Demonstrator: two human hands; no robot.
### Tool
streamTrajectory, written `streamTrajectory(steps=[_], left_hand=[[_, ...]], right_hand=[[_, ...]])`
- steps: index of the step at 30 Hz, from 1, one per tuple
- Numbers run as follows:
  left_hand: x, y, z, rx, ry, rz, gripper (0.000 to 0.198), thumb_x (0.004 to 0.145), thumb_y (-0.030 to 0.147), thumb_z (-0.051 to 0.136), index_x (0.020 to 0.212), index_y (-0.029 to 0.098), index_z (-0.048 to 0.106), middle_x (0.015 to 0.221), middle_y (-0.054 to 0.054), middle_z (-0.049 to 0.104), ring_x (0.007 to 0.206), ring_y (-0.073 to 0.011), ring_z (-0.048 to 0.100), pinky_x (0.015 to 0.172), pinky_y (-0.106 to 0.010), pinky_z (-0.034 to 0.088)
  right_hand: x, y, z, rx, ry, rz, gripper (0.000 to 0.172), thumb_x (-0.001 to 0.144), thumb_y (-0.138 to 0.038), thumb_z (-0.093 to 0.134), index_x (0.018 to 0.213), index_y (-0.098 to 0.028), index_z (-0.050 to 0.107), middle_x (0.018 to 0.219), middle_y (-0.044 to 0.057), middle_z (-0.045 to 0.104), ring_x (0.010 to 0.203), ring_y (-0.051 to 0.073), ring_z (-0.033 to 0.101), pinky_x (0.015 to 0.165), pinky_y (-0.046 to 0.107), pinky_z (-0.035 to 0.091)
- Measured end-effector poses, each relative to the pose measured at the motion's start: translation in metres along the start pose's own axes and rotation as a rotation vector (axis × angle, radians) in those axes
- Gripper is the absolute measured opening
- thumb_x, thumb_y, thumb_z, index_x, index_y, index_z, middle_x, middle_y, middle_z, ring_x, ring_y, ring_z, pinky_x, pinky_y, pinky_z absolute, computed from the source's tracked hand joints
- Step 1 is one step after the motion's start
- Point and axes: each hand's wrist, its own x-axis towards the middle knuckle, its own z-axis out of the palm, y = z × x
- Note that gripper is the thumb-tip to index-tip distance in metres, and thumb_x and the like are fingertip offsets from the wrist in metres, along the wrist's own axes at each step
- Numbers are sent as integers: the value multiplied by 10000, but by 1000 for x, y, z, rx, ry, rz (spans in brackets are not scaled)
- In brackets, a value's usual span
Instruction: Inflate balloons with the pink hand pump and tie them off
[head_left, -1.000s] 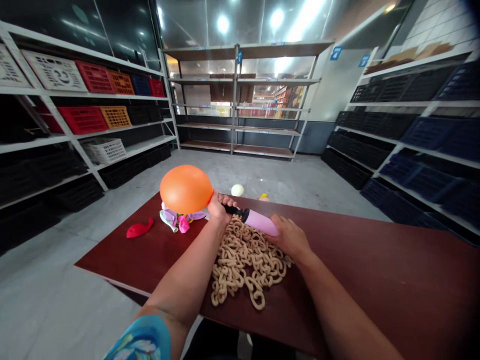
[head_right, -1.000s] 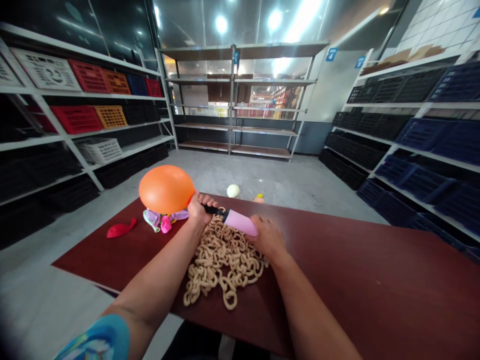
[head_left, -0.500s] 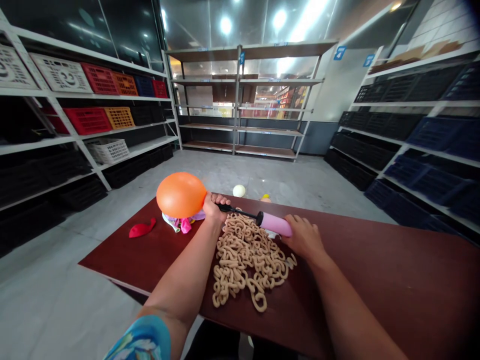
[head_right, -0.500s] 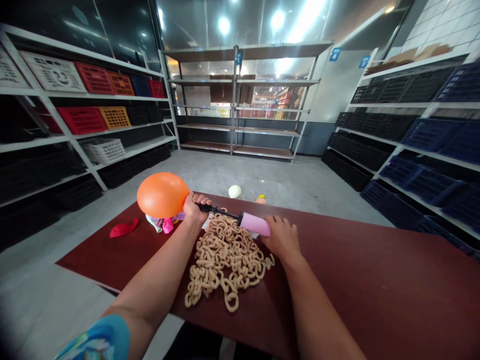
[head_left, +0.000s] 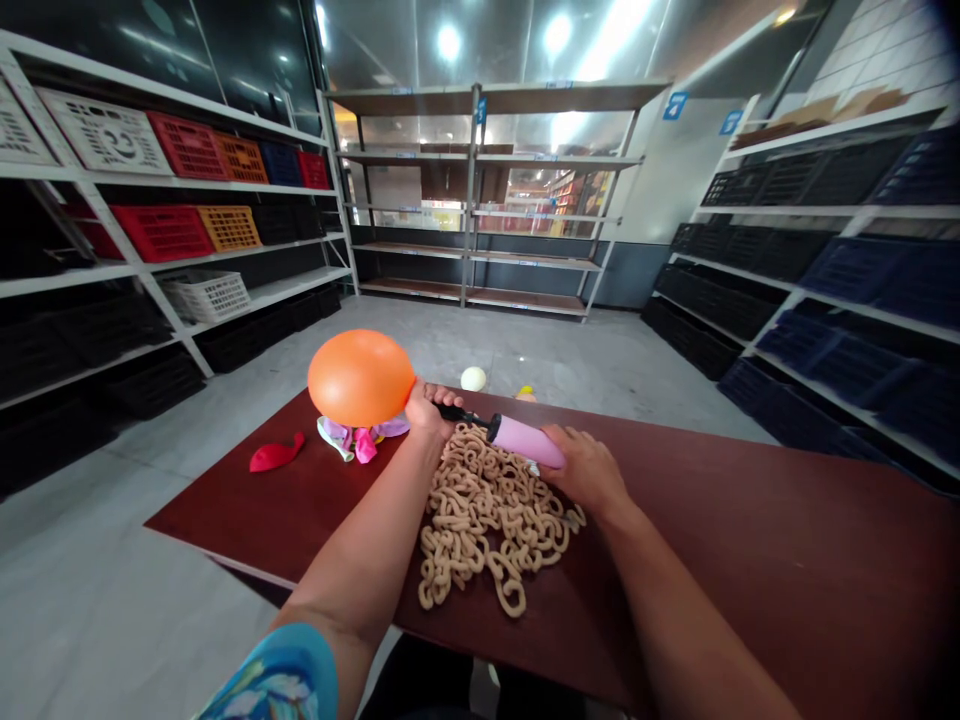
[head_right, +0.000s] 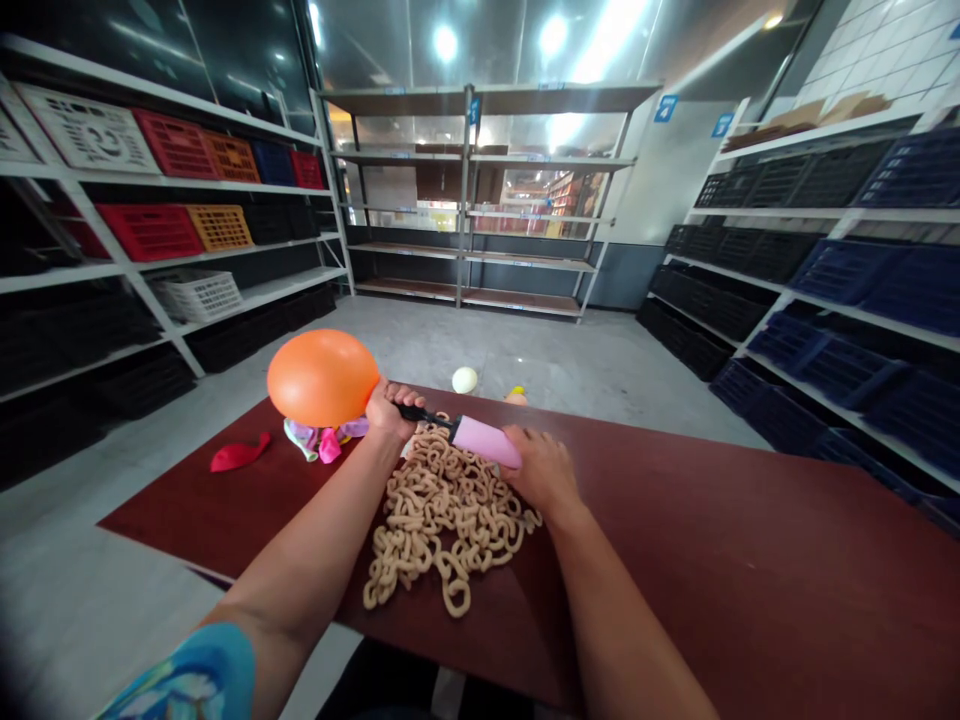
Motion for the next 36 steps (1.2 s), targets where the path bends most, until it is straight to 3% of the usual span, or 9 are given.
streamTrajectory(steps=[4, 8, 13, 19, 25, 30, 36], left_hand=[[9, 13, -7, -16, 61, 66, 389, 826, 317, 433, 554, 194, 184, 442, 57, 229, 369, -87, 293, 430, -256, 304], [11, 14, -13, -32, 74, 79, 382, 816, 315, 452, 559, 193, 197, 444, 61, 231, 370, -86, 293, 431, -251, 304], [4, 1, -11, -32, 20, 43, 397, 817, 326, 450, 554, 193, 184, 447, 59, 226, 373, -83, 295, 432, -249, 308], [-12, -17, 1, -8, -34, -16, 411, 823, 334, 444, 547, 192, 174, 454, 55, 226, 375, -82, 296, 427, -251, 301], [-12, -12, 7, 27, -11, -19, 416, 826, 346, 436, 546, 194, 169, 447, 53, 223, 370, -83, 293, 420, -252, 297], [1, 7, 4, 11, 40, 39, 397, 822, 350, 430, 557, 196, 178, 446, 56, 225, 371, -86, 309, 419, -250, 301], [14, 20, -9, 7, 90, 106, 358, 815, 318, 422, 559, 194, 204, 442, 58, 248, 367, -86, 313, 424, -253, 307]], right_hand=[[-1, 23, -1, -54, 44, 122, 468, 701, -314, 590, 1158, -337, 493, 1043, 46, 542, 961, 246, 435, 712, 323, 293], [-1, 30, 6, -32, 41, 115, 549, 675, -281, 601, 1205, -314, 463, 1088, 50, 531, 941, 232, 441, 710, 317, 308], [0, 11, 13, -24, 79, 70, 568, 702, -312, 573, 1240, -213, 416, 1160, 83, 512, 983, 240, 437, 766, 333, 318], [-2, -11, 13, -20, 131, -21, 511, 728, -390, 592, 1184, -221, 436, 1092, 76, 535, 948, 230, 455, 766, 318, 323], [1, -16, 15, -40, 153, -12, 437, 718, -350, 627, 1111, -247, 466, 1020, 48, 553, 894, 206, 471, 715, 292, 326], [3, 4, 6, -41, 87, -10, 359, 725, -320, 593, 1070, -272, 505, 994, 30, 556, 873, 194, 465, 694, 290, 319], [-1, 38, 2, -117, -6, 197, 391, 676, -346, 606, 1062, -332, 544, 1042, 54, 541, 962, 277, 436, 729, 378, 308]])
